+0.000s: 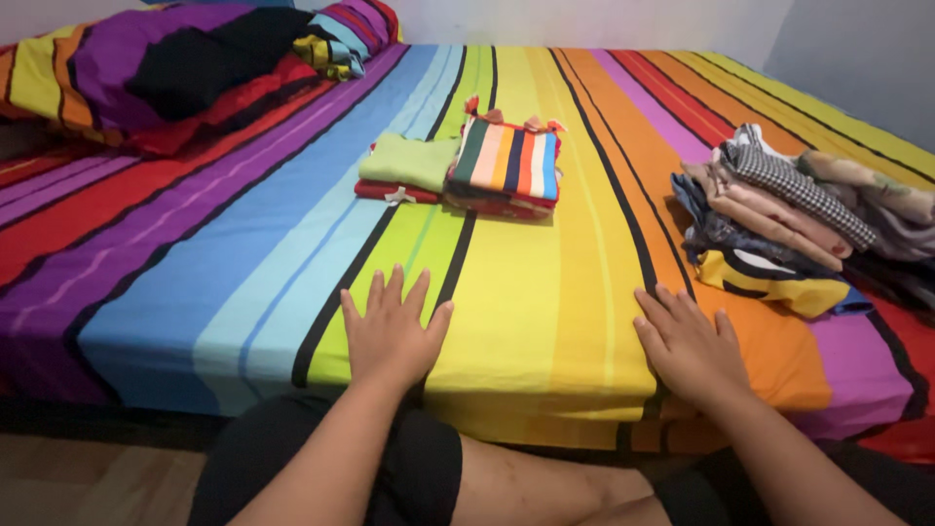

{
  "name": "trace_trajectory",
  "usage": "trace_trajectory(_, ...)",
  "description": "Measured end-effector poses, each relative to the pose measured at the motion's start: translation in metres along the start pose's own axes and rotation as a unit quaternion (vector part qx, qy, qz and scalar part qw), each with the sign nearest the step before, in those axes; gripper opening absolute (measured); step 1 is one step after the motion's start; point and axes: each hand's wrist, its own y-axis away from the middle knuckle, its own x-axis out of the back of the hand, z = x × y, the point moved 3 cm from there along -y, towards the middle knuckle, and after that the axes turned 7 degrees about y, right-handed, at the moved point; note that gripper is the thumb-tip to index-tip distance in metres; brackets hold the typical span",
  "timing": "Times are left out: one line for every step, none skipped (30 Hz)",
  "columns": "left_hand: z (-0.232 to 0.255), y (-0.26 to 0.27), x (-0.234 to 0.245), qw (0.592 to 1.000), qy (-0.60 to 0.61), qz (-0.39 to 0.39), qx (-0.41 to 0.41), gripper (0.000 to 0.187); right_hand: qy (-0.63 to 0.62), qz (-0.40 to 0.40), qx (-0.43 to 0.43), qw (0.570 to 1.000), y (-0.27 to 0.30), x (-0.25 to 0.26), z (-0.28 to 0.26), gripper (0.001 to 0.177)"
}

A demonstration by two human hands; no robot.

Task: The person folds several pieces of laundry, including a pink shirt and a striped top, by hand while sitting on a bed.

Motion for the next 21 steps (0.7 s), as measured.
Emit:
trace_trajectory(0.000, 0.001, 0.000, 1.000, 0.000, 0.003, -0.001, 0.067, 0.000, 0.003, 0.000, 1.000, 0.000, -0.001, 0.001, 0.059)
trace_trajectory(-0.001, 0.001, 0.000, 1.000, 0.003, 0.006, 0.000, 0.067, -0.005, 0.001, 0.004, 1.000, -0.001, -0.002, 0.001, 0.060)
trace_trajectory(0.000, 0.001, 0.000, 1.000, 0.007, 0.009, 0.001, 0.066, -0.009, -0.002, 0.008, 1.000, -0.002, -0.001, 0.002, 0.061)
trace_trajectory(0.000, 0.001, 0.001, 1.000, 0.007, 0.011, -0.002, 0.066, -0.010, 0.001, 0.005, 1.000, -0.004, -0.001, 0.003, 0.061)
trace_trajectory(-0.001, 0.000, 0.001, 1.000, 0.005, 0.008, 0.004, 0.065, -0.011, -0.009, 0.000, 1.000, -0.006, -0.001, 0.004, 0.059)
trace_trajectory(-0.002, 0.001, 0.000, 1.000, 0.004, 0.003, 0.010, 0.064, -0.012, -0.021, -0.006, 1.000, -0.006, -0.002, 0.006, 0.057)
trace_trajectory(-0.002, 0.003, -0.001, 1.000, 0.004, 0.002, 0.006, 0.064, -0.013, -0.020, -0.009, 1.000, -0.010, 0.001, 0.011, 0.057)
trace_trajectory(-0.003, 0.003, -0.001, 1.000, 0.001, 0.015, 0.001, 0.063, -0.111, -0.042, -0.030, 0.993, -0.017, 0.005, 0.019, 0.056)
trace_trajectory(-0.004, 0.003, -0.001, 1.000, -0.002, 0.028, -0.004, 0.062, -0.207, -0.063, -0.049, 0.975, -0.025, 0.009, 0.028, 0.054)
trace_trajectory(-0.004, 0.003, -0.001, 1.000, -0.002, 0.030, -0.008, 0.062, -0.234, 0.002, -0.032, 0.972, -0.034, 0.023, 0.039, 0.050)
trace_trajectory(-0.004, 0.003, -0.002, 0.999, -0.004, 0.039, -0.005, 0.061, -0.260, 0.067, -0.016, 0.963, -0.042, 0.038, 0.049, 0.046)
trace_trajectory(-0.004, 0.003, -0.002, 0.999, -0.005, 0.048, -0.001, 0.061, -0.233, 0.129, 0.008, 0.964, -0.048, 0.053, 0.059, 0.038)
trace_trajectory(-0.004, 0.001, -0.002, 0.999, -0.004, 0.050, -0.005, 0.061, -0.204, 0.191, 0.031, 0.960, -0.054, 0.070, 0.072, 0.032)
trace_trajectory(-0.005, 0.003, -0.002, 0.998, -0.007, 0.060, -0.010, 0.060, -0.161, 0.207, 0.010, 0.965, -0.060, 0.084, 0.088, 0.030)
trace_trajectory(-0.005, 0.004, -0.003, 0.997, -0.010, 0.070, -0.014, 0.059, -0.117, 0.222, -0.011, 0.968, -0.070, 0.094, 0.102, 0.029)
trace_trajectory(-0.005, 0.005, -0.004, 0.997, -0.010, 0.070, -0.013, 0.059, -0.037, 0.290, 0.017, 0.956, -0.083, 0.105, 0.113, 0.029)
trace_trajectory(-0.005, 0.005, -0.005, 0.997, -0.008, 0.073, -0.014, 0.058, 0.043, 0.355, 0.046, 0.933, -0.092, 0.113, 0.128, 0.029)
trace_trajectory(-0.007, 0.004, -0.004, 0.997, -0.007, 0.080, -0.015, 0.058, 0.034, 0.349, 0.014, 0.937, -0.103, 0.113, 0.147, 0.030)
trace_trajectory(-0.007, 0.003, -0.004, 0.996, -0.009, 0.083, -0.014, 0.058, 0.025, 0.342, -0.018, 0.939, -0.115, 0.112, 0.168, 0.032)
trace_trajectory(-0.007, 0.003, -0.005, 0.997, -0.005, 0.081, -0.015, 0.057, 0.059, 0.324, -0.038, 0.943, -0.130, 0.114, 0.190, 0.041)
trace_trajectory(-0.007, 0.004, -0.005, 0.997, -0.001, 0.080, -0.016, 0.057, 0.094, 0.306, -0.058, 0.945, -0.146, 0.115, 0.211, 0.051)
